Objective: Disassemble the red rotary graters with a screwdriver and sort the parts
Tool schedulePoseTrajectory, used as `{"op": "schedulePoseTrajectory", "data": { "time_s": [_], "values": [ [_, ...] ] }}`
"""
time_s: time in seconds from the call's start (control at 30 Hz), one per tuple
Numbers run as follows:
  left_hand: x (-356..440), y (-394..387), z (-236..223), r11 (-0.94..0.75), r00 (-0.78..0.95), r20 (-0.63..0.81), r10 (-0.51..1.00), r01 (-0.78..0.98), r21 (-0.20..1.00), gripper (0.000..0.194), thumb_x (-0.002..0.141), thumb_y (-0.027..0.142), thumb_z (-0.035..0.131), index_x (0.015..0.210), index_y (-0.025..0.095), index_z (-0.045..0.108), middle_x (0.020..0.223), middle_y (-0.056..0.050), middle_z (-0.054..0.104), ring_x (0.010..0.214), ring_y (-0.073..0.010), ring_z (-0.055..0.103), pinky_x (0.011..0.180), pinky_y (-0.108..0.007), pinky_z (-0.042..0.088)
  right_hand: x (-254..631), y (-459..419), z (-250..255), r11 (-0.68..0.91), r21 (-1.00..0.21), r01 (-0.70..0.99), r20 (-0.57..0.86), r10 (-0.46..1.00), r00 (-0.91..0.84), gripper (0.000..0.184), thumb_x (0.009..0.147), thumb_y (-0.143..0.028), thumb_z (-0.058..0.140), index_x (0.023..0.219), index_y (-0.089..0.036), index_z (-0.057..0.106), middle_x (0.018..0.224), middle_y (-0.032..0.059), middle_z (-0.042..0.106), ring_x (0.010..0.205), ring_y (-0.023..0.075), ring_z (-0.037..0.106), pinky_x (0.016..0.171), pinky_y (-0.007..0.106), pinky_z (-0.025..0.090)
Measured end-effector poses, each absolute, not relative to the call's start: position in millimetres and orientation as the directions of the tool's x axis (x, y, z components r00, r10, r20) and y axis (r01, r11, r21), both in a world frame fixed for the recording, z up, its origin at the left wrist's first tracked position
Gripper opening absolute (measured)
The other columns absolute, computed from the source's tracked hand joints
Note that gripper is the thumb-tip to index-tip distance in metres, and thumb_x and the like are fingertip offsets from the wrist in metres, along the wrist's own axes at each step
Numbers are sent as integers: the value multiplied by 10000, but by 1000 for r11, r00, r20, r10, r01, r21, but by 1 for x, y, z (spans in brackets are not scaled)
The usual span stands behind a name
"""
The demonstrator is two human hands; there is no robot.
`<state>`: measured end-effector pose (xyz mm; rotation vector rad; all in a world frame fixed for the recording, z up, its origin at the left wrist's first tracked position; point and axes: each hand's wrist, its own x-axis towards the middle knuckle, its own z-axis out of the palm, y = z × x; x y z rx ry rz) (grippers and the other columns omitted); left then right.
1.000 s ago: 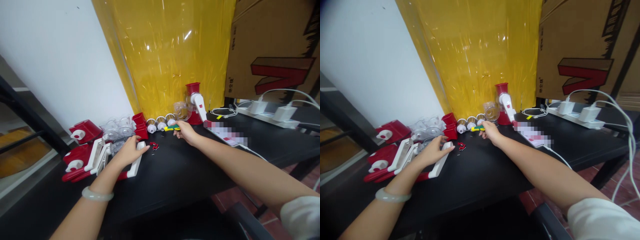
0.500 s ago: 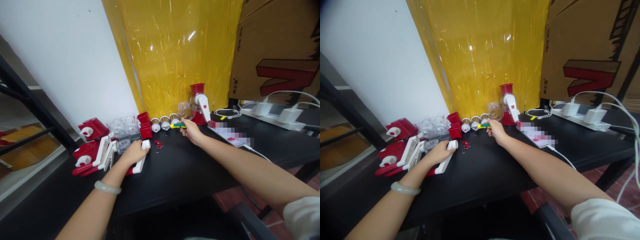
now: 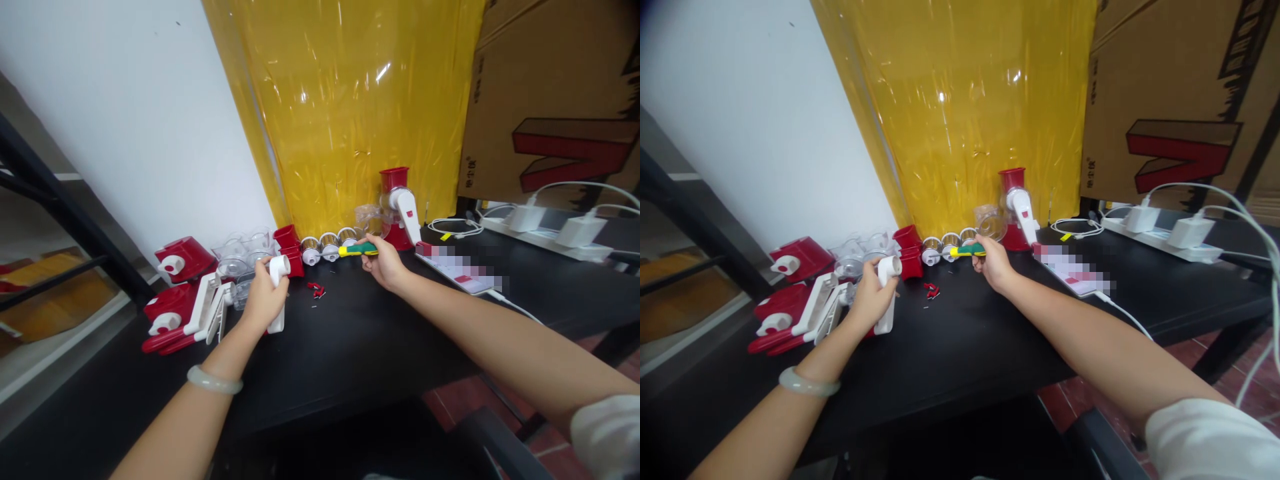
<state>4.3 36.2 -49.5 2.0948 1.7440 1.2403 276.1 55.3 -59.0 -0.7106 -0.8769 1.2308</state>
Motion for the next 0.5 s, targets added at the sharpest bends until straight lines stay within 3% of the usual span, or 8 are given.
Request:
{"op": "schedulePoseTrajectory", "data": {
  "time_s": [0.2, 0.5],
  "values": [
    [9, 29, -47, -400, -32, 598, 801, 715, 573, 515, 830, 270, 578, 1311, 206, 406, 974, -56, 668, 684, -232, 698, 747, -367, 555, 272, 47, -52, 185, -804, -565, 198, 979, 39, 241, 854, -410, 562, 794, -179, 596, 460, -38, 458, 398, 76, 358, 447, 236, 255],
    [16, 22, -45, -448, 29, 599, 800, 691, 566, 485, 822, 261, 568, 1282, 211, 423, 985, -44, 662, 653, -211, 685, 750, -360, 560, 266, 36, -48, 149, -812, -564, 224, 972, -66, 204, 852, -357, 528, 824, -176, 618, 530, -25, 493, 468, 94, 413, 487, 248, 297]
  ]
}}
